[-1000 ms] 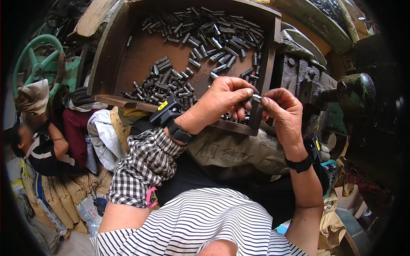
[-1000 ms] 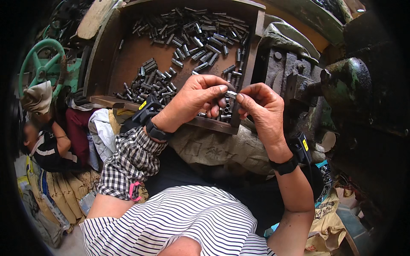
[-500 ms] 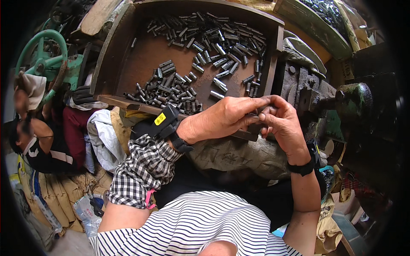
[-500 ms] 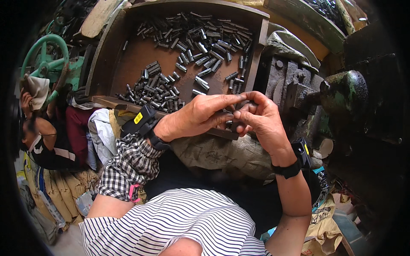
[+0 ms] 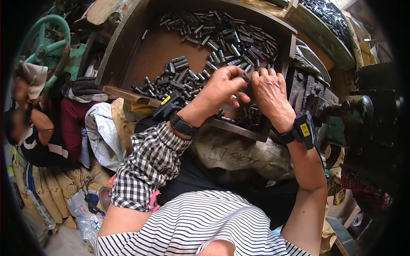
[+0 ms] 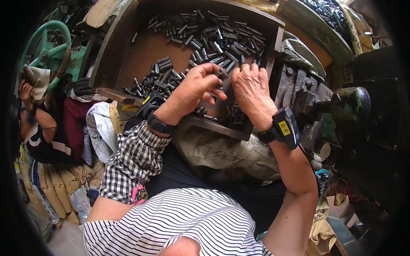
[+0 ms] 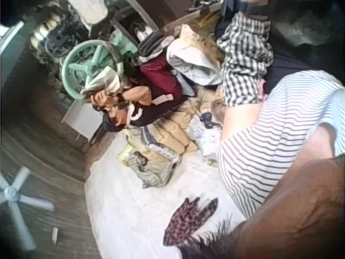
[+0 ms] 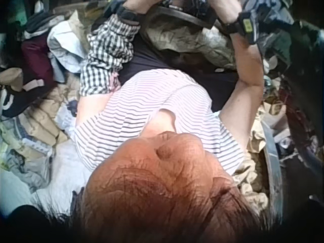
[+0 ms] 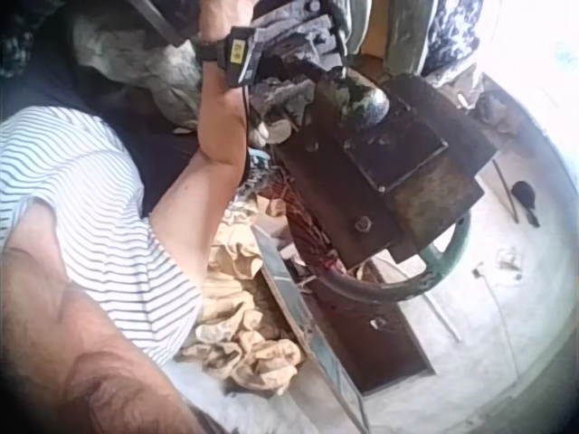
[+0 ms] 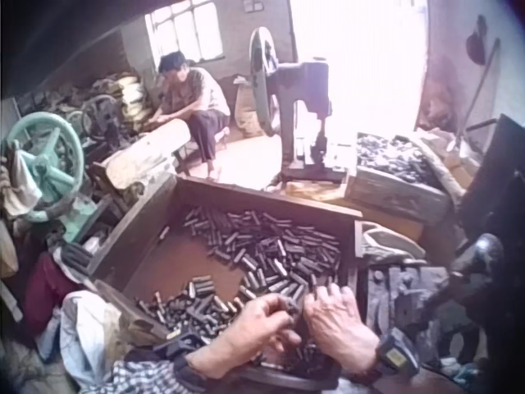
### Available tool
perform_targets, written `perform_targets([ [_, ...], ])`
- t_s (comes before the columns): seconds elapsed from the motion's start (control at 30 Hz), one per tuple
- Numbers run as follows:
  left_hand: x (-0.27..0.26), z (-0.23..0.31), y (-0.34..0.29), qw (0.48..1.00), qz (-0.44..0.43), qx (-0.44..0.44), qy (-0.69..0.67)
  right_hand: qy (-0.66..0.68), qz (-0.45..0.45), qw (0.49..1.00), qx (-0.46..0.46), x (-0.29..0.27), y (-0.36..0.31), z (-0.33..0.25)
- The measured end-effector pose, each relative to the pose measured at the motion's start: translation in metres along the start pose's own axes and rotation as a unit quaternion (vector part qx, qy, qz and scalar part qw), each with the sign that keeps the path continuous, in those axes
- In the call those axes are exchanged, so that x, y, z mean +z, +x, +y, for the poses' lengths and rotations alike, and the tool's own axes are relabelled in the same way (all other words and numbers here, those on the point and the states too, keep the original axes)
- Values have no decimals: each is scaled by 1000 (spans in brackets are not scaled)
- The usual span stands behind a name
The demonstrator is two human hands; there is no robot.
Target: Manually assembling small metal pins and sleeves using a mechanical fixture.
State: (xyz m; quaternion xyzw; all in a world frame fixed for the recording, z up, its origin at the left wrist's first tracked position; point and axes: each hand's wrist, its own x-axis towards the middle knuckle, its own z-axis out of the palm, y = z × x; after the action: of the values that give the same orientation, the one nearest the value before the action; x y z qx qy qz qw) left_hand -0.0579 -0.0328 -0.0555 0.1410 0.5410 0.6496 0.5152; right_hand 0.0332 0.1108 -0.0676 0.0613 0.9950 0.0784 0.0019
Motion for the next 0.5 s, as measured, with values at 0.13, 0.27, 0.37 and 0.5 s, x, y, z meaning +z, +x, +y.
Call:
perform_targets([
  [0.13,9,-15,3,960,-26,109,255,44,59,997,19,11,4,6],
  [0.27,17,-28,2,787,13,249,564,191,161,967,49,-3,-8,9],
  [0.37,26,-36,6,768,-26,247,590,328,180,920,116,-22,-33,12],
  [0.5,25,-38,11,735,-43,224,639,492,127,836,207,-35,-66,12],
])
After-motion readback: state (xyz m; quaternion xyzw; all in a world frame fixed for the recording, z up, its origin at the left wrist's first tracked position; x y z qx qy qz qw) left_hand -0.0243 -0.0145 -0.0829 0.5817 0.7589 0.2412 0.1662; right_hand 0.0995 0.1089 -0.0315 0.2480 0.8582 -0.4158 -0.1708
